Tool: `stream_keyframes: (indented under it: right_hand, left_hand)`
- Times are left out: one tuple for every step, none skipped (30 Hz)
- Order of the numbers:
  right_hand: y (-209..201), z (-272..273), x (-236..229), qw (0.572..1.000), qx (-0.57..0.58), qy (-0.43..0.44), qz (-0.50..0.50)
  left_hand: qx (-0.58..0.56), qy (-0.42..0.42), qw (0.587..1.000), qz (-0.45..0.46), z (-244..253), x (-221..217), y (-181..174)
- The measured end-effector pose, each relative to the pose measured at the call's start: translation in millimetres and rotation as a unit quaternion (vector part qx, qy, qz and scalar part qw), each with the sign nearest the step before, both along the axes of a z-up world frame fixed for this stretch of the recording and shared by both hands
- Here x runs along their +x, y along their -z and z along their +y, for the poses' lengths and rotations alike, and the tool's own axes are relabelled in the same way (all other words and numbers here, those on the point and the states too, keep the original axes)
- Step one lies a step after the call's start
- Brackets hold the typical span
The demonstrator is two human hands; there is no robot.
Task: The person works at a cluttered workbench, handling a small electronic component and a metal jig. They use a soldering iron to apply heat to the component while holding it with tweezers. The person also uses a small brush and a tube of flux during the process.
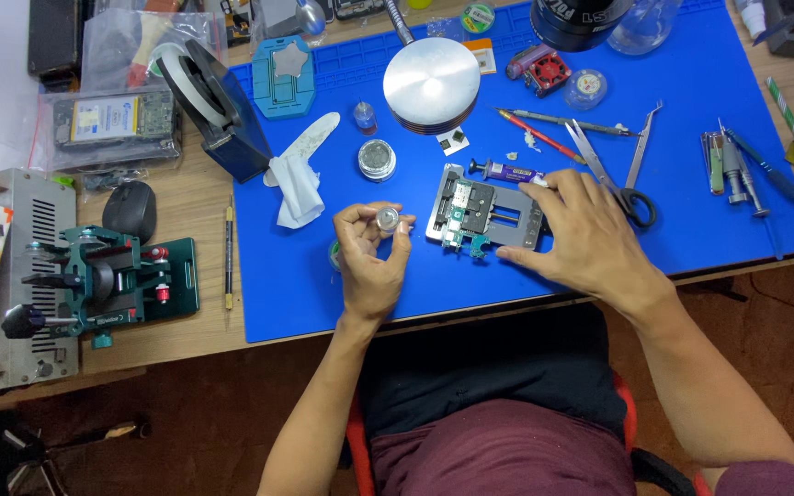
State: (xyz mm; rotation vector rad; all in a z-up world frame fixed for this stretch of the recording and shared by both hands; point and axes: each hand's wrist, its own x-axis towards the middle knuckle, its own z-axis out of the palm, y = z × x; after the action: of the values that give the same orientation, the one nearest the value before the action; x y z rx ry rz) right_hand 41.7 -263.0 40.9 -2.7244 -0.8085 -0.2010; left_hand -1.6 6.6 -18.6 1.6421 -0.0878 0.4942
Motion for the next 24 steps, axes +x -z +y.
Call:
stream_keyframes:
  right_hand:
    - [-2,0,1,1.0,0.001,0.0,-0.003]
    - [-3,1,1,1.0,-0.006,0.004,0.015]
    - [-4,2,1,0.999,-0.013,0.009,0.032]
    - [-2,2,5,0.999,-0.013,0.009,0.031]
    - [1,1,9,0.999,0.005,-0.002,0.037]
    - [3,0,13,0.999,0.024,-0.01,0.043]
    - [12,-3,13,0.999,0.024,-0.008,0.041]
    - [21,-5,15,0.999,0.045,-0.019,-0.025]
    - [29,-6,17,0.993,0.065,-0.03,-0.091]
    - [30,-4,17,0.993,0.066,-0.031,-0.092]
    - [30,-3,17,0.989,0.063,-0.033,-0.131]
    - [30,-2,17,0.983,0.061,-0.034,-0.172]
    - [31,-3,20,0.982,0.061,-0.034,-0.173]
    - [33,-2,23,0.98,0.07,-0.041,-0.181]
    - [34,-1,26,0.978,0.08,-0.048,-0.189]
    - [35,-2,29,0.978,0.081,-0.048,-0.189]
    - [35,-2,32,0.979,0.088,-0.055,-0.176]
    - [36,-2,36,0.98,0.097,-0.062,-0.164]
    - [34,-1,38,0.98,0.098,-0.063,-0.163]
    - [32,0,40,0.981,0.111,-0.073,-0.143]
    - [30,0,42,0.981,0.124,-0.084,-0.122]
    - [32,2,45,0.981,0.124,-0.084,-0.122]
    - [34,3,47,0.982,0.13,-0.094,-0.102]
    - [36,5,49,0.982,0.136,-0.104,-0.082]
  left_hand:
    - [0.001,0.0,1.0,-0.003,0,1,0]
    - [-0.003,-0.001,1.0,-0.003,0,1,1]
    - [-0.007,-0.003,1.0,-0.003,0,0,2]
    - [-0.007,-0.003,1.0,-0.004,0,0,1]
    - [-0.006,-0.006,1.0,-0.008,0,0,1]
    - [-0.006,-0.007,1.0,-0.013,-1,1,0]
    - [-0.006,-0.005,1.0,-0.015,-2,1,0]
    - [-0.011,-0.011,1.0,-0.018,-2,0,0]
    - [-0.016,-0.018,0.999,-0.022,-1,0,0]
    - [-0.016,-0.019,0.999,-0.022,-1,-1,-1]
    - [-0.017,-0.02,0.999,-0.021,-1,-1,-1]
    - [-0.018,-0.019,0.999,-0.022,-1,-1,-2]
    - [-0.017,-0.019,0.999,-0.024,-2,0,-1]
    - [-0.02,-0.018,0.999,-0.023,-2,0,-1]
    - [-0.022,-0.017,0.999,-0.022,-1,0,-1]
    - [-0.021,-0.017,0.999,-0.022,-2,-1,0]
    - [-0.023,-0.013,0.999,-0.019,-2,-1,0]
    - [-0.024,-0.009,1.0,-0.015,-2,-1,1]
    - [-0.023,-0.01,1.0,-0.015,-1,-1,1]
    - [-0.027,-0.004,1.0,-0.012,-1,-1,2]
    - [-0.031,0.001,0.999,-0.009,-1,0,2]
    - [-0.031,0.001,0.999,-0.009,-1,0,3]
    - [-0.034,0.0,0.999,-0.01,-1,0,3]
    - [-0.036,0.0,0.999,-0.011,0,0,4]
